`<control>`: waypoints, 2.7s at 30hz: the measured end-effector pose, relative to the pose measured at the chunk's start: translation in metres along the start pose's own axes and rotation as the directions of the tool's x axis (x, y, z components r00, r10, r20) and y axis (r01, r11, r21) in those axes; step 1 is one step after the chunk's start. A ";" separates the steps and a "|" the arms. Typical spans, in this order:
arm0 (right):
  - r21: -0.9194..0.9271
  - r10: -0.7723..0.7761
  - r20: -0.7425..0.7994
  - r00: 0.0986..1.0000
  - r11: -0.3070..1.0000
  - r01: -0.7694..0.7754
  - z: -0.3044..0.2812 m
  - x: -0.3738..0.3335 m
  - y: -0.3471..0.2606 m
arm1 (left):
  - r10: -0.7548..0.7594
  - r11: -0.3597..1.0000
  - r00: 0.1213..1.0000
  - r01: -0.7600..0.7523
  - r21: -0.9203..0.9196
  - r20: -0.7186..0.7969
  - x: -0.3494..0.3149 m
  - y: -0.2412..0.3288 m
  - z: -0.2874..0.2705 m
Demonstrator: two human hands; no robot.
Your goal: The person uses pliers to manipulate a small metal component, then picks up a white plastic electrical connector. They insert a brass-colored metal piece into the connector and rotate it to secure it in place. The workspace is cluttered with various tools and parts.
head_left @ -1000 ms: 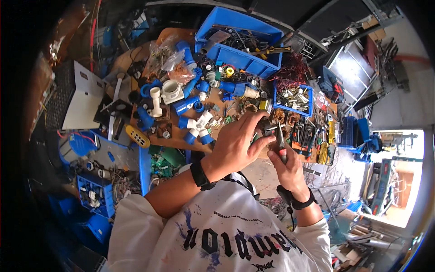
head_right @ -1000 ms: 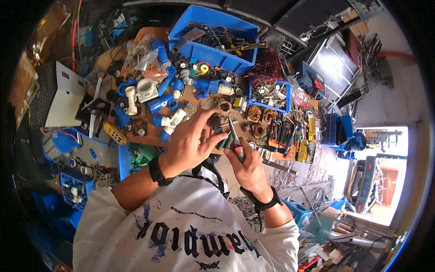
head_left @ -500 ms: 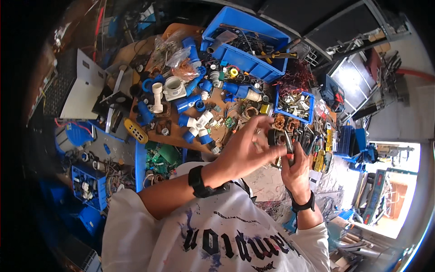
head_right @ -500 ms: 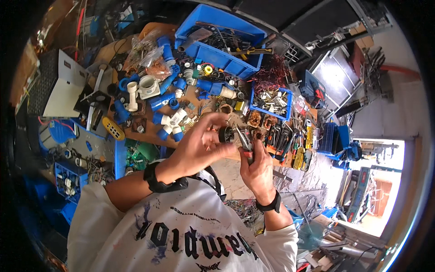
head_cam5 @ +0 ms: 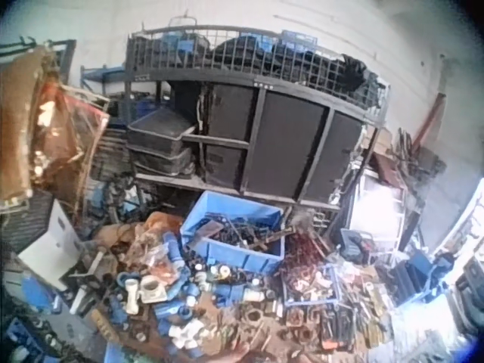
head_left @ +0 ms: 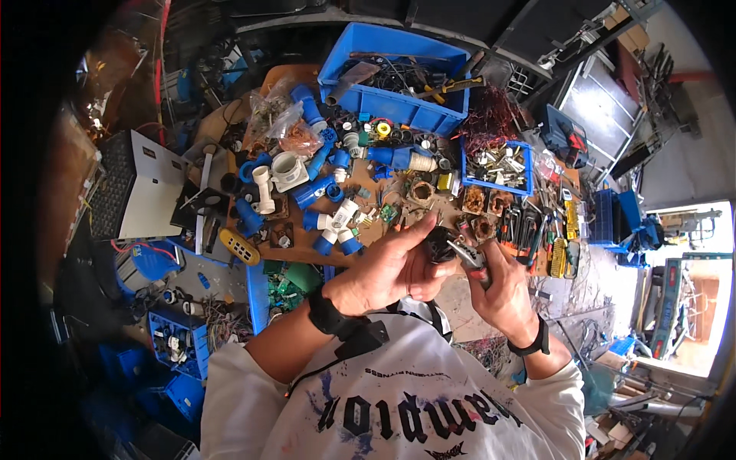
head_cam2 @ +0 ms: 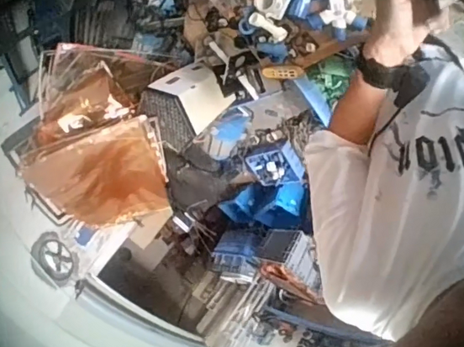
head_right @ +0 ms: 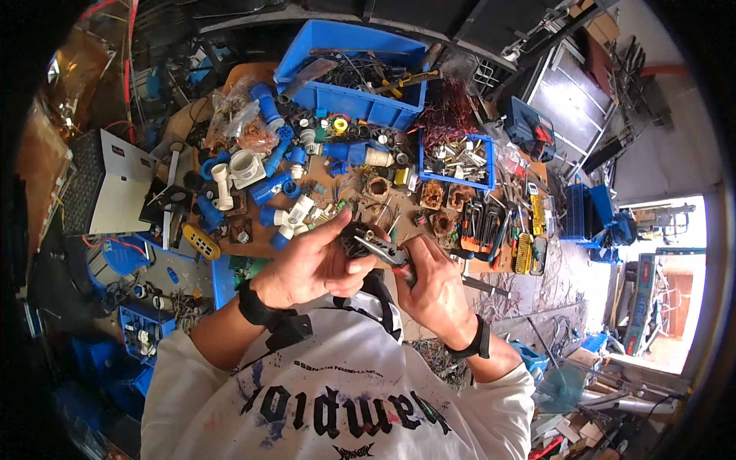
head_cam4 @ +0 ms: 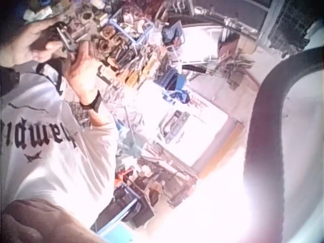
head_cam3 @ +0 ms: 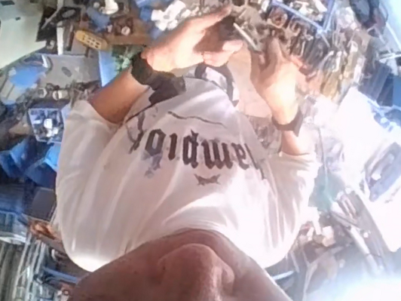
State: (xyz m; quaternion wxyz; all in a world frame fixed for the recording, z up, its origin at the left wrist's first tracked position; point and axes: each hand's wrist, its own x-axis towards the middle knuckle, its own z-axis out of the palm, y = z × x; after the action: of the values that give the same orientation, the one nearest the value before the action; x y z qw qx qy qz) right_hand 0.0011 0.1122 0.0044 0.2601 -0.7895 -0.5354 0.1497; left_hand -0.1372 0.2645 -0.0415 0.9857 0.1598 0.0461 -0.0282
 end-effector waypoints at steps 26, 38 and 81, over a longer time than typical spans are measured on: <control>0.154 -0.271 0.147 0.951 0.956 0.249 -0.118 -0.047 0.140 | 0.802 0.423 0.582 -0.396 0.815 -0.133 0.106 -0.166 0.113; 0.120 -0.375 0.110 0.920 0.924 0.362 -0.119 -0.057 0.152 | 0.373 0.924 0.870 -0.318 0.210 -0.322 0.111 -0.167 0.094; 0.177 -0.294 0.057 0.954 0.944 0.280 -0.144 -0.067 0.176 | 0.863 0.139 0.499 -0.389 0.911 0.081 0.150 -0.184 0.094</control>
State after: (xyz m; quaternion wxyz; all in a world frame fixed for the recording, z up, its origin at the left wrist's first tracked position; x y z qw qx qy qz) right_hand 0.1853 -0.0368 0.0195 0.3222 -0.6717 -0.6404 0.1871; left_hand 0.0066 0.0544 -0.0252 0.6274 0.6228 0.1883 0.4278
